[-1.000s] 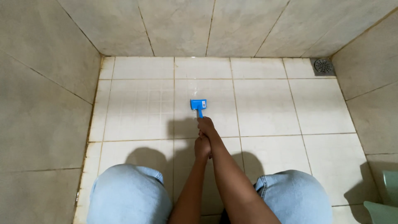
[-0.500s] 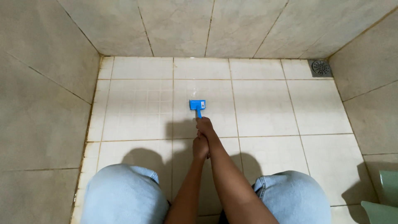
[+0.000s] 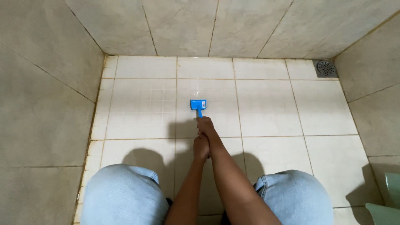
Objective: The person scrubs the tiled floor and walls of a shower stall using a blue scrub brush. They start by scrubbing the floor tiles and then move to scrub the vertical wall tiles and the corner seams.
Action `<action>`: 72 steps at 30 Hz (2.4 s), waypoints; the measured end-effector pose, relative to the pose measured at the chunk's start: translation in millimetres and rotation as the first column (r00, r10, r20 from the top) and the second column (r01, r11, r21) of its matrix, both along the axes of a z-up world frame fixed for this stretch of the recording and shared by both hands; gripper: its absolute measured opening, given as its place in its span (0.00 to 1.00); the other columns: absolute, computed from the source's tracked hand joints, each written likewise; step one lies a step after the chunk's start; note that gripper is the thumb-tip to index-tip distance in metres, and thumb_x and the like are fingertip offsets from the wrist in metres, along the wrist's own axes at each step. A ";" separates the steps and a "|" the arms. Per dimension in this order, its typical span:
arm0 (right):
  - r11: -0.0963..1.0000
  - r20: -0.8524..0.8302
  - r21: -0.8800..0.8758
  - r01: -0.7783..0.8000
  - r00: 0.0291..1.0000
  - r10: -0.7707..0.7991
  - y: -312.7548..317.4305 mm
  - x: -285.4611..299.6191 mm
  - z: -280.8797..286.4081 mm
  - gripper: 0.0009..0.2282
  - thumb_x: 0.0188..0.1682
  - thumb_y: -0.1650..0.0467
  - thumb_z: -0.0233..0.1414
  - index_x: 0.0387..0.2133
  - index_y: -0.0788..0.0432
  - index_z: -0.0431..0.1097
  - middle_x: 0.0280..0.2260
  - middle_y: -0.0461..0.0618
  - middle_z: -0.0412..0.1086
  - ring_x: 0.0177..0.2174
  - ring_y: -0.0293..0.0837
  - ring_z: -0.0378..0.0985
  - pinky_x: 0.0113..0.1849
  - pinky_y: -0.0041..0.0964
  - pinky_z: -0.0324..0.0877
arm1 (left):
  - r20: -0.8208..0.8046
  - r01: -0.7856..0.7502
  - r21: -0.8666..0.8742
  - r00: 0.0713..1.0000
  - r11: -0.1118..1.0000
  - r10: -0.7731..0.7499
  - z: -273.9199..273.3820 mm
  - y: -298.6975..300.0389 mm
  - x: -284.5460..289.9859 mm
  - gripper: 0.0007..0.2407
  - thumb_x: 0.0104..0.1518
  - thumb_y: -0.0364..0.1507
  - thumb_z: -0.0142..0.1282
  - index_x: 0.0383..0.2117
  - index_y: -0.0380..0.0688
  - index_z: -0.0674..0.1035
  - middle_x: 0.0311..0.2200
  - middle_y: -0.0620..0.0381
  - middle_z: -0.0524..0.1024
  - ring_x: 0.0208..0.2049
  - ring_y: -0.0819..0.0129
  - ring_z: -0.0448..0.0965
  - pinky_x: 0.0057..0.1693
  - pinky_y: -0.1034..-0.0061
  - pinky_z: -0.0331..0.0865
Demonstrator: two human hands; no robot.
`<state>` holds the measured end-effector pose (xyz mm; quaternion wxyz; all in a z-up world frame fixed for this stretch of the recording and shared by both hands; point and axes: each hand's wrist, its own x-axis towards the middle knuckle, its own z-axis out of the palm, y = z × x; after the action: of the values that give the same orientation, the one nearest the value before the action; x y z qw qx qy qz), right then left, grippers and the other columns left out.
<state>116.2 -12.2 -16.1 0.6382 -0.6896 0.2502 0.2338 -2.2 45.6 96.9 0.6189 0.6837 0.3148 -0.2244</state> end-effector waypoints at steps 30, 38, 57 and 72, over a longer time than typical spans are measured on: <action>0.998 -0.067 0.053 -0.029 0.997 0.033 23.4 1.6 4.0 0.14 0.53 0.63 0.51 0.33 0.65 0.67 0.21 0.54 0.66 0.12 0.48 0.65 0.19 0.47 0.68 | -0.052 -0.039 -0.025 0.998 0.999 0.038 8.8 16.3 -0.5 0.31 0.68 0.50 0.29 0.30 0.32 0.78 0.18 0.49 0.74 0.12 0.62 0.67 0.20 0.64 0.58; 1.000 -0.050 0.021 -0.001 0.999 0.002 -2.8 -6.4 25.0 0.12 0.52 0.65 0.51 0.34 0.66 0.68 0.21 0.54 0.67 0.14 0.47 0.67 0.19 0.46 0.67 | 0.013 0.038 0.060 0.999 0.997 -0.039 -12.1 -4.8 3.3 0.33 0.68 0.50 0.28 0.28 0.31 0.82 0.22 0.40 0.79 0.17 0.55 0.77 0.25 0.59 0.67; 0.998 -0.035 0.067 -0.002 0.999 0.004 24.7 4.7 0.6 0.10 0.51 0.66 0.50 0.33 0.64 0.66 0.19 0.53 0.65 0.12 0.49 0.65 0.17 0.47 0.66 | -0.025 -0.036 0.103 0.999 0.994 0.039 1.0 18.4 5.9 0.27 0.67 0.46 0.33 0.26 0.35 0.79 0.17 0.46 0.76 0.12 0.60 0.73 0.20 0.63 0.62; 0.995 -0.070 0.059 -0.083 0.994 0.087 41.7 3.9 4.1 0.12 0.52 0.64 0.49 0.33 0.65 0.67 0.21 0.54 0.67 0.14 0.50 0.69 0.19 0.48 0.67 | -0.044 -0.095 0.029 0.994 0.995 0.097 11.4 30.8 -1.3 0.30 0.68 0.49 0.32 0.28 0.32 0.78 0.16 0.45 0.73 0.11 0.59 0.69 0.19 0.63 0.57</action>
<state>120.1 29.5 -12.0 0.6373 -0.6724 0.2368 0.2927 -3.5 76.4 108.2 0.6124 0.6710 0.3642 -0.2053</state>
